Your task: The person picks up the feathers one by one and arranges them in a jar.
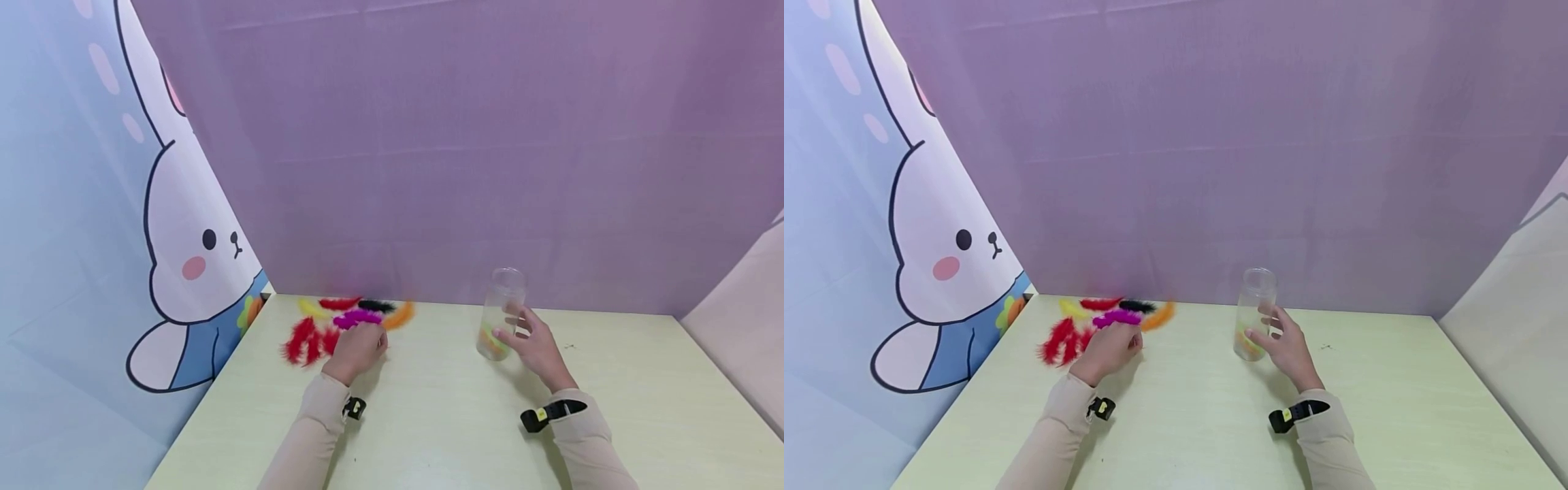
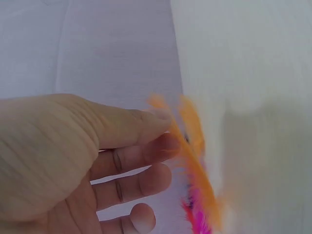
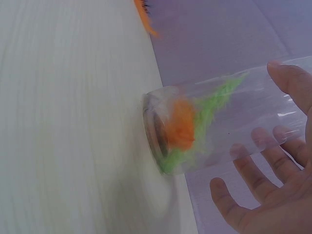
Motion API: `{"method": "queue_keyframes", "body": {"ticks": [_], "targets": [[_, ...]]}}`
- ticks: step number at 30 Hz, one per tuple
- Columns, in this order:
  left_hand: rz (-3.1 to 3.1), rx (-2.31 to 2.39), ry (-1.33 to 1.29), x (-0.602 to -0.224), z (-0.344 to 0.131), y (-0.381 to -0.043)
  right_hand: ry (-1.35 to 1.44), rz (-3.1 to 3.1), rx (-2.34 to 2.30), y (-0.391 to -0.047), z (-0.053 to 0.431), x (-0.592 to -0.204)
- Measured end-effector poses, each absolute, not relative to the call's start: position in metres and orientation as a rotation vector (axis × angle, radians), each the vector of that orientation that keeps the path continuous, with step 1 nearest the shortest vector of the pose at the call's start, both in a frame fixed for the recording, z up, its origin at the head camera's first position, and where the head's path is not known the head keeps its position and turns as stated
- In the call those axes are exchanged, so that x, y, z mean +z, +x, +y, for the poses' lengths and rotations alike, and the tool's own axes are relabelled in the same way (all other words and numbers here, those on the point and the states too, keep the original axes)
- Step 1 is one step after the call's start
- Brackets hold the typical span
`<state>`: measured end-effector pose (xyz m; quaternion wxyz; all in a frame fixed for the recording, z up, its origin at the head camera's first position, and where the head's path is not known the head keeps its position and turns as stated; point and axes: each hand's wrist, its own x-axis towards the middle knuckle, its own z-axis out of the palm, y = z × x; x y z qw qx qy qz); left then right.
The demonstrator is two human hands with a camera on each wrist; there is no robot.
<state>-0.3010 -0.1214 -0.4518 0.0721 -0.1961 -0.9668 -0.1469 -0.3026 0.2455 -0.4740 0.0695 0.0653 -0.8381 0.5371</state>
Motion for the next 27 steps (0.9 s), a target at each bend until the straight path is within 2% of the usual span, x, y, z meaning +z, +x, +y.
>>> {"method": "queue_keyframes", "body": {"ticks": [11, 27], "targets": [[-2.762, -0.631, -0.663, -0.429, -0.123, -0.297, 0.190, -2.532, 1.617, -0.301, 0.244, -0.471], [-2.635, -0.931, -0.589, -0.407, -0.137, -0.294, 0.202, -2.523, 1.628, -0.303, 0.246, -0.474]]}}
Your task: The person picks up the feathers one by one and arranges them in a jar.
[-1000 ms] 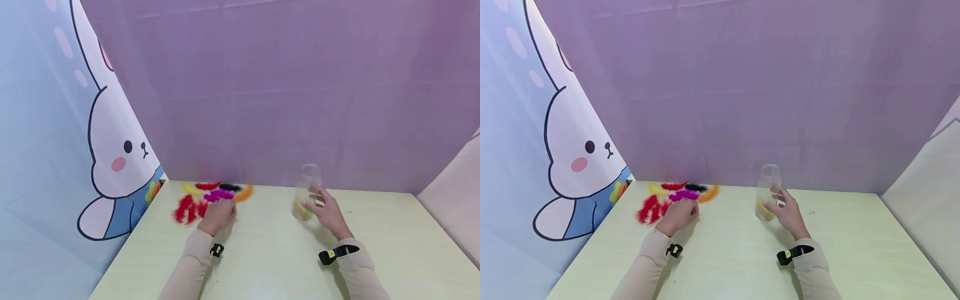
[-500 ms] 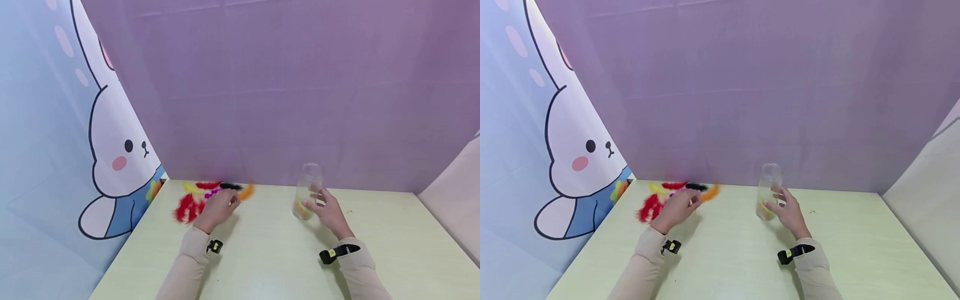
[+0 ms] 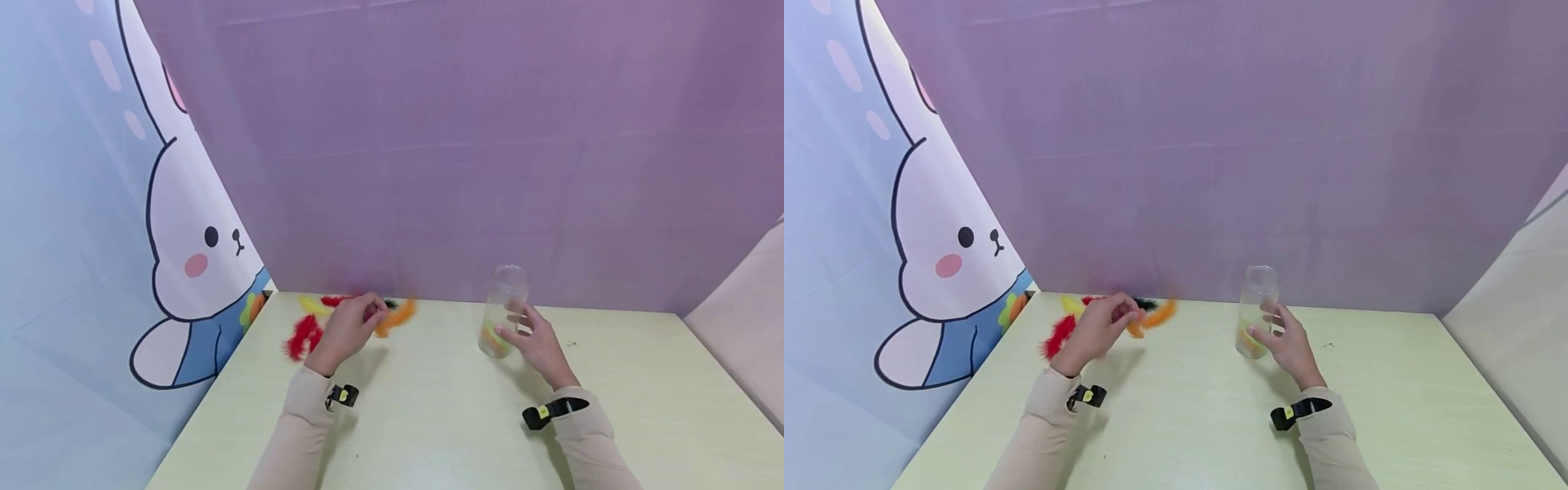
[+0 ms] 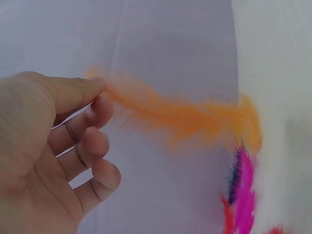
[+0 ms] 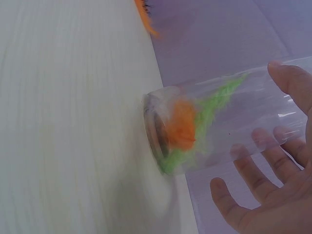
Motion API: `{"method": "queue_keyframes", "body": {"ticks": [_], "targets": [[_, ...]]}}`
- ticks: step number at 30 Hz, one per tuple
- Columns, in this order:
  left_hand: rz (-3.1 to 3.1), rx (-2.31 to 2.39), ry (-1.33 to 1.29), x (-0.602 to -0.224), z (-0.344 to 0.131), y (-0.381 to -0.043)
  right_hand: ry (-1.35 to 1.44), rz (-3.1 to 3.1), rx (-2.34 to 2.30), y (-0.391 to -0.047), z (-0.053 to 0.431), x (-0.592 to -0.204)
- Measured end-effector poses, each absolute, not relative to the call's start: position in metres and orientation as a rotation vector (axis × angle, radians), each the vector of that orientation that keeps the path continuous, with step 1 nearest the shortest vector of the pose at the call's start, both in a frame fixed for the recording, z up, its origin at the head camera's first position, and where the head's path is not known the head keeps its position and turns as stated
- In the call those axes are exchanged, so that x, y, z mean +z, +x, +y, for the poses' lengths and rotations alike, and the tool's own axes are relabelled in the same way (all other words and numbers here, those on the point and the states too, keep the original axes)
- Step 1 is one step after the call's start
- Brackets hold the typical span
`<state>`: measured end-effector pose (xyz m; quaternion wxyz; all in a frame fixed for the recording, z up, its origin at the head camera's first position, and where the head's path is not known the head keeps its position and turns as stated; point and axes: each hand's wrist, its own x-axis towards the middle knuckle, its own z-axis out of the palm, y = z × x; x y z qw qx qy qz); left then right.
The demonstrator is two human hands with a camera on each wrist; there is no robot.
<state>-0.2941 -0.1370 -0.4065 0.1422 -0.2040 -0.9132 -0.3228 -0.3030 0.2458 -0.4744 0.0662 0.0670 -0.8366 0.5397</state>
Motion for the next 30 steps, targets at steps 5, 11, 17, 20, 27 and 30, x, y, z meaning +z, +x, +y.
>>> {"method": "queue_keyframes", "body": {"ticks": [5, 11, 17, 20, 27, 30], "targets": [[-2.616, -0.998, -0.602, -0.405, -0.137, -0.293, 0.200, -2.521, 1.632, -0.302, 0.246, -0.473], [-2.608, -1.070, -0.604, -0.405, -0.136, -0.293, 0.196, -2.522, 1.621, -0.302, 0.245, -0.473], [-2.569, -1.165, -0.604, -0.404, -0.131, -0.291, 0.193, -2.527, 1.616, -0.302, 0.244, -0.472], [-2.526, -1.230, -0.620, -0.405, -0.128, -0.291, 0.194, -2.524, 1.624, -0.302, 0.244, -0.471], [-2.453, -1.323, -0.643, -0.406, -0.121, -0.291, 0.200, -2.522, 1.629, -0.301, 0.244, -0.470], [-2.425, -1.349, -0.666, -0.406, -0.119, -0.291, 0.201, -2.520, 1.629, -0.300, 0.244, -0.470]]}}
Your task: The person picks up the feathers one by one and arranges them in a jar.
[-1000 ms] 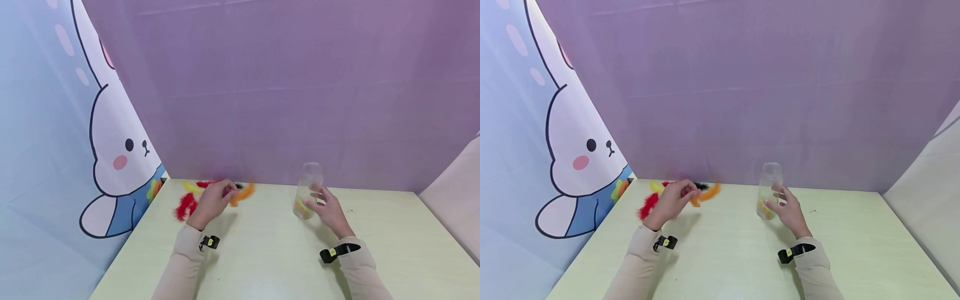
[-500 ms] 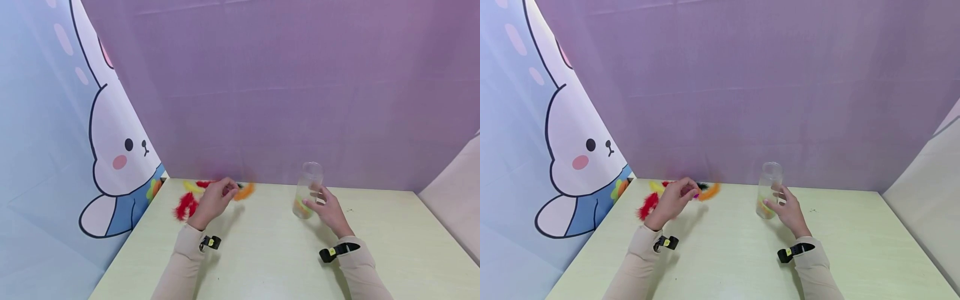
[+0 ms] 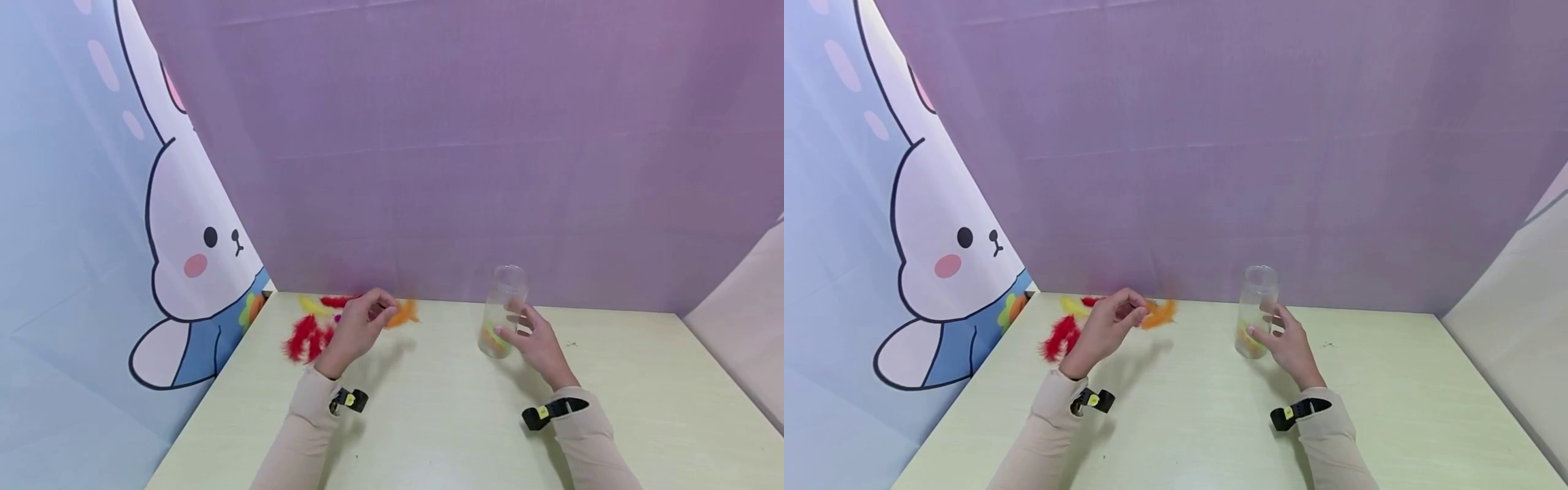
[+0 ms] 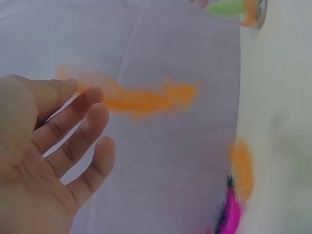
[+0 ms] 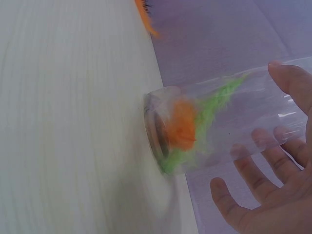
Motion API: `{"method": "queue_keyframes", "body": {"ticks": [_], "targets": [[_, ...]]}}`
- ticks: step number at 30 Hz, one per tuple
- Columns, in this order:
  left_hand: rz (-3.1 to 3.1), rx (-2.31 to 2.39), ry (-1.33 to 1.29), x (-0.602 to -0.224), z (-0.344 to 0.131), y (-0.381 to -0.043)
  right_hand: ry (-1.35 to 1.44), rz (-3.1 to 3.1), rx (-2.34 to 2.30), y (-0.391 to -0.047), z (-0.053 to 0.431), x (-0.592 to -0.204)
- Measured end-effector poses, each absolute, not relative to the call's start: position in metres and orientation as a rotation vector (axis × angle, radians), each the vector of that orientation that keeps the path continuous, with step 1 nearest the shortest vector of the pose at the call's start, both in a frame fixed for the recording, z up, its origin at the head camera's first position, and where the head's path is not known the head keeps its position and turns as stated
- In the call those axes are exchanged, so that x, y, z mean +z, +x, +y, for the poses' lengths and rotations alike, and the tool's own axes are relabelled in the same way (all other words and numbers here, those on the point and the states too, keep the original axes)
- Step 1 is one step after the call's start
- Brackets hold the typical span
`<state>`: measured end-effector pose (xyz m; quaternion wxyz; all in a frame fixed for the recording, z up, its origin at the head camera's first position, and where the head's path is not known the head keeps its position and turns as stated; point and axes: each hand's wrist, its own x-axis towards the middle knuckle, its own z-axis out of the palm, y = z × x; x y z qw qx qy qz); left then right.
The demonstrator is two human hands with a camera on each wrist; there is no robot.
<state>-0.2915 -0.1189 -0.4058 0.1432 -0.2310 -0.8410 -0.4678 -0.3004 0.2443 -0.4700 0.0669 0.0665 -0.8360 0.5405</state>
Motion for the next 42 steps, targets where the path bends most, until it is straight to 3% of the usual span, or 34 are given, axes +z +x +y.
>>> {"method": "queue_keyframes", "body": {"ticks": [42], "targets": [[-2.151, -1.512, -0.797, -0.377, -0.079, -0.282, 0.239, -2.500, 1.660, -0.301, 0.243, -0.468]]}}
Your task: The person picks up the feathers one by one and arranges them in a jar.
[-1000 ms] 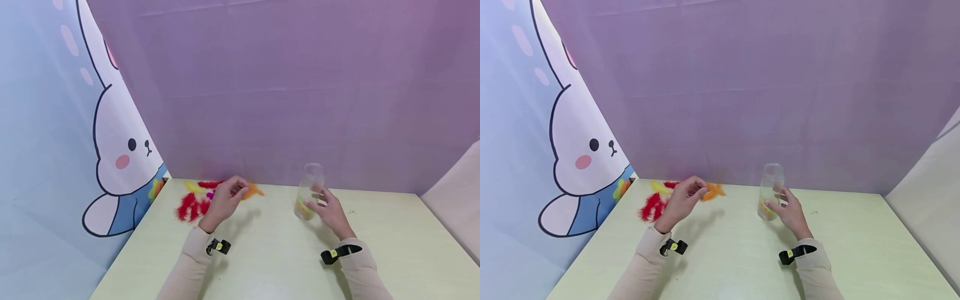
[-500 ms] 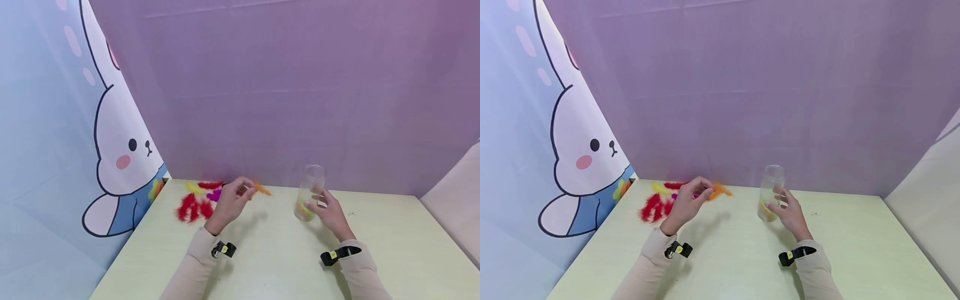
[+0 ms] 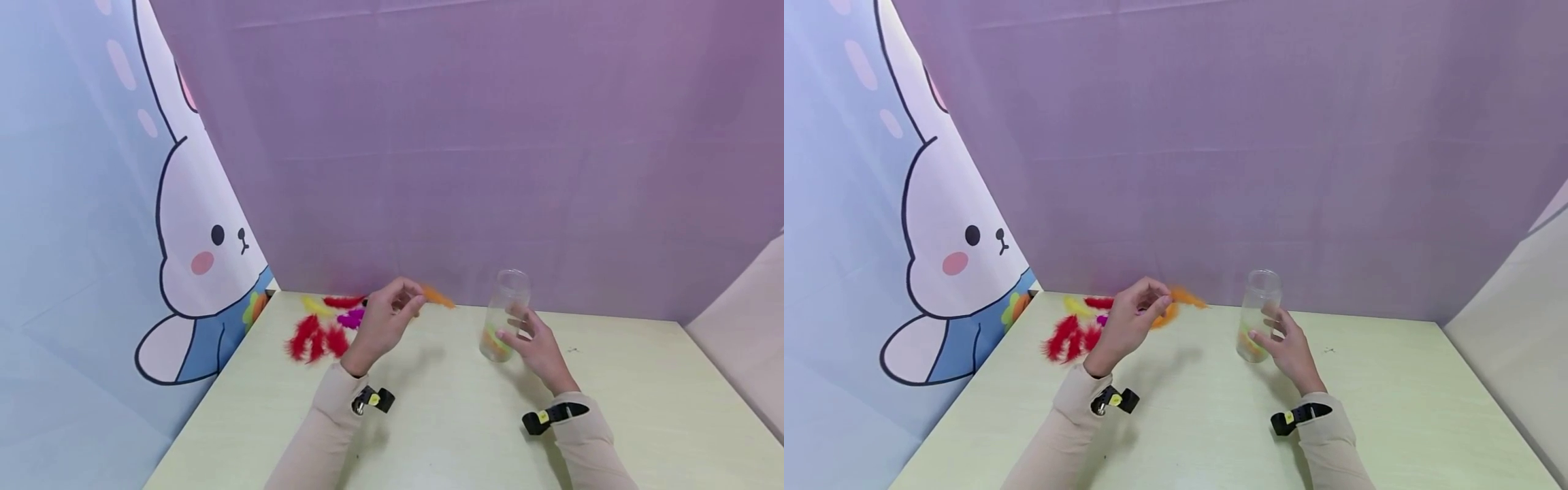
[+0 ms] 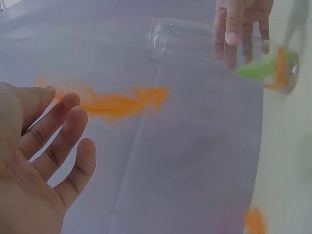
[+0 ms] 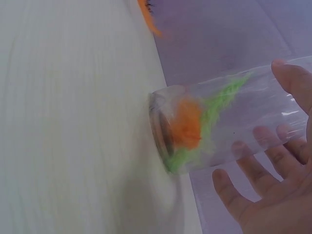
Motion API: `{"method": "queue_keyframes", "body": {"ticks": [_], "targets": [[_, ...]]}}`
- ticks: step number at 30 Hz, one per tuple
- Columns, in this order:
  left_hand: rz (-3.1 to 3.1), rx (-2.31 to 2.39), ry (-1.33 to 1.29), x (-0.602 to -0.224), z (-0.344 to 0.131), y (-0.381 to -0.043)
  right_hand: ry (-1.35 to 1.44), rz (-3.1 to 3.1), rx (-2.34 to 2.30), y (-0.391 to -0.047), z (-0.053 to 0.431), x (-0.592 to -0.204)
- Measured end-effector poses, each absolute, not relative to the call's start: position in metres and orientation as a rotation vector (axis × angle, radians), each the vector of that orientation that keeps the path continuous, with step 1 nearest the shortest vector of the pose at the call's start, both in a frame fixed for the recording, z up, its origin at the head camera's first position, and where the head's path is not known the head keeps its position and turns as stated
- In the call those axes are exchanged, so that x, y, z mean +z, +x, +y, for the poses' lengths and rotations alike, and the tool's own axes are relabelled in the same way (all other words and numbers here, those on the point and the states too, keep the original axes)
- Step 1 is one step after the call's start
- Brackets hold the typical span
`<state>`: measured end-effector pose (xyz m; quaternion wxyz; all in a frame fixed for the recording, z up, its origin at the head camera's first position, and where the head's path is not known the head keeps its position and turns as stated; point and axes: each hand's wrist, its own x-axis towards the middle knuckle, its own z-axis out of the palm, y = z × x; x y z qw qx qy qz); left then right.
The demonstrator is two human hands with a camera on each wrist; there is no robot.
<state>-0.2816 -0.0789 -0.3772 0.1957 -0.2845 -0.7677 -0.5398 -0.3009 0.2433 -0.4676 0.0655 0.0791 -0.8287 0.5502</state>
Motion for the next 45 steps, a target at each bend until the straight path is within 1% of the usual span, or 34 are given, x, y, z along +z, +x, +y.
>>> {"method": "queue_keyframes", "body": {"ticks": [17, 45], "targets": [[-2.096, -1.605, -0.818, -0.367, -0.065, -0.279, 0.249, -2.497, 1.693, -0.300, 0.245, -0.471], [-1.973, -1.764, -0.865, -0.341, -0.022, -0.295, 0.258, -2.484, 1.691, -0.303, 0.244, -0.474]]}}
